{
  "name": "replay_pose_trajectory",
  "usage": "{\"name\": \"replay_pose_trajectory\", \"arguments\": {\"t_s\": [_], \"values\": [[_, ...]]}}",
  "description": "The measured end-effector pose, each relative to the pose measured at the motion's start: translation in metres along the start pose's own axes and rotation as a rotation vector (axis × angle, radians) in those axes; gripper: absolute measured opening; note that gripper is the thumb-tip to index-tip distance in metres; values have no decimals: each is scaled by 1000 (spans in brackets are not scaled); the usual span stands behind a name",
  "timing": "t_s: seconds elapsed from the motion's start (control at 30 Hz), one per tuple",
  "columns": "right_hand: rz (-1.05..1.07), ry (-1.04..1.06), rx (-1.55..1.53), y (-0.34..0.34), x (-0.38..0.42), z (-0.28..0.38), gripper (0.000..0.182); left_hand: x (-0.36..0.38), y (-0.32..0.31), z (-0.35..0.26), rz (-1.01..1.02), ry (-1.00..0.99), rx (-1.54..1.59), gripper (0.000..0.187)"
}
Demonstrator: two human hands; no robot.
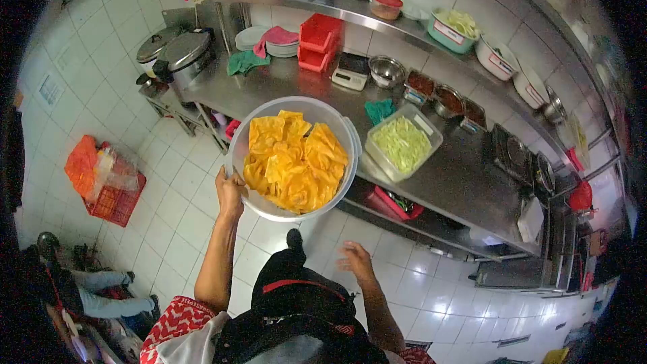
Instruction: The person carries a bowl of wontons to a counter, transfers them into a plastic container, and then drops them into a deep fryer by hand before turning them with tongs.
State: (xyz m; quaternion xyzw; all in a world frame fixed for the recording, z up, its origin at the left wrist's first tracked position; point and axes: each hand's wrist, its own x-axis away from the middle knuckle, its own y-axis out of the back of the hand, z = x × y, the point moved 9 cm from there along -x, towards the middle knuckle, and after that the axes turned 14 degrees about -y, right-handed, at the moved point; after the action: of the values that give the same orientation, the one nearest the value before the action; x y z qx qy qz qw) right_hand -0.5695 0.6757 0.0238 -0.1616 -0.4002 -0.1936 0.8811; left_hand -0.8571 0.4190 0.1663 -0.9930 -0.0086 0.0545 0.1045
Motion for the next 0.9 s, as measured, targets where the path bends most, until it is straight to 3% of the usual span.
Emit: {"name": "replay_pose_trajectory", "arguments": {"t_s": [0.03, 0.1, 0.17, 0.23, 0.3, 0.37, 0.4, 0.43, 0.47, 0.53, 0.63, 0.67, 0.73, 0.8, 0.9], "values": [[-2, -4, 8, -7, 0, 0, 38, -14, -8, 1, 1, 4, 3, 33], [-6, 7, 11, -17, -18, 24, 36, -63, -25, 8, -78, -73, 14, 15], [-21, 57, 44, -23, -32, 51, 42, -100, -43, 29, -61, 18, -10, 23], [-36, 15, -50, -9, -62, 58, 44, -132, -71, 41, 36, -97, -89, 34], [-39, 139, -136, -7, -68, 94, 38, -151, -83, 59, 76, -147, -155, 43], [-144, 150, -20, -16, -66, 139, 41, -160, -87, 71, -8, -28, -282, 49], [-173, 189, 21, -17, -69, 158, 42, -177, -84, 107, 77, 14, -170, 57], [-200, 227, 62, -17, -73, 174, 43, -183, -86, 105, 75, 22, -174, 57], [-173, 226, -26, -10, -95, 181, 47, -191, -90, 96, 89, 37, -197, 56], [-180, 326, 94, -2, -121, 217, 44, -205, -94, 97, 98, 17, -203, 48], [-162, 310, -83, -6, -136, 290, 55, -212, -101, 82, 124, 27, -244, 38], [-132, 326, -169, -8, -142, 314, 58, -225, -91, 108, 125, -20, -282, 33], [-117, 487, -131, -18, -150, 369, 55, -234, -96, 106, 173, -11, -227, 31], [-9, 504, -213, -29, -172, 405, 55, -238, -108, 96, 209, 4, -168, 30], [57, 615, -55, -58, -184, 435, 59, -243, -120, 87, 170, 116, -112, 25]]}}
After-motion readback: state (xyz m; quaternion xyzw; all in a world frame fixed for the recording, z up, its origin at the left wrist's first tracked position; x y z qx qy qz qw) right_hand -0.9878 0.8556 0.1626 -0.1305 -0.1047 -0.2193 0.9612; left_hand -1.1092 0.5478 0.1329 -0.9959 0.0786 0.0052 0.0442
